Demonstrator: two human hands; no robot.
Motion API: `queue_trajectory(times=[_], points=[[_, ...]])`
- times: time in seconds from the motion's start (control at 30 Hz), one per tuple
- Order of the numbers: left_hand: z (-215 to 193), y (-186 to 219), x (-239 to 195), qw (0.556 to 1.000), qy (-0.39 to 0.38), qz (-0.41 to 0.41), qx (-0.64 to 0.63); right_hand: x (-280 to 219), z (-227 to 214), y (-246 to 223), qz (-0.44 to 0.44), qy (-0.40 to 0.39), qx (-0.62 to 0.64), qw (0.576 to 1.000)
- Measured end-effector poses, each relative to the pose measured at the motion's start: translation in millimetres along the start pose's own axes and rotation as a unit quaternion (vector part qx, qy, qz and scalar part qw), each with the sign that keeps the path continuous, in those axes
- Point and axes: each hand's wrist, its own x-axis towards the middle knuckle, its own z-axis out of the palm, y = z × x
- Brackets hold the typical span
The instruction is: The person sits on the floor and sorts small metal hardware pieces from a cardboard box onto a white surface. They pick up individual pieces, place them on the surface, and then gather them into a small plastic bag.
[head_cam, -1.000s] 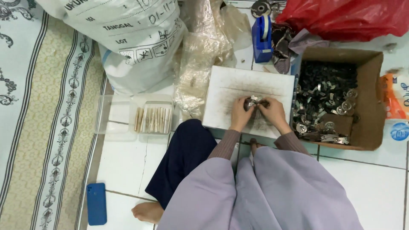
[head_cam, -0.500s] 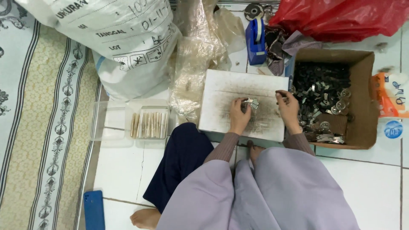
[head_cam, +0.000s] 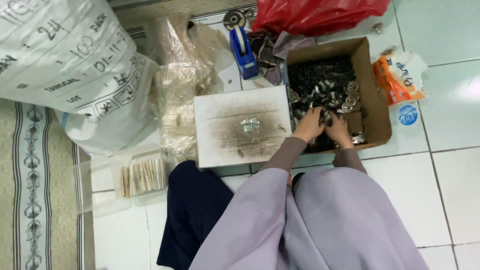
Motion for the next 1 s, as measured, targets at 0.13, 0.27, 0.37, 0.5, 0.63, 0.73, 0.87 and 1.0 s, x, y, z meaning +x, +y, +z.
queue_trajectory(times=[0.13,0.27,0.37,0.5,0.63,0.73,0.87,1.0], points=[[42.6,-31.8,-4.9,0.996,-0.024,-0.040,0.074,-48.0,-6.8,-35.1,0.032,-0.024,-0.098,0.994],[30.5,-28.2,-18.1,0.982,-0.102,-0.071,0.140,-63.2,-12.5,-46.4,-0.016,-0.041,-0.139,0.989],[54.4,-53.4,-5.8,0.977,-0.066,-0.063,0.191,-65.4,-17.3,-50.7,-0.019,-0.027,-0.118,0.992],[77.0,-78.2,3.7,0.980,0.013,-0.040,0.193,-75.4,-34.3,-59.6,-0.010,-0.005,-0.004,1.000],[58.6,-60.7,2.2,0.991,0.024,-0.042,0.124,-58.6,-21.6,-39.9,-0.001,-0.012,0.013,1.000],[44.7,-46.7,-3.3,0.997,0.037,-0.056,0.044,-54.8,-12.7,-32.7,-0.001,-0.015,-0.032,0.999],[31.5,-34.0,-9.9,0.994,0.098,-0.030,-0.045,-55.6,-11.4,-32.6,-0.007,-0.009,-0.076,0.997],[3.9,-1.7,-19.0,0.963,0.124,-0.063,-0.231,-84.4,-36.2,-62.1,0.003,0.021,-0.114,0.993]])
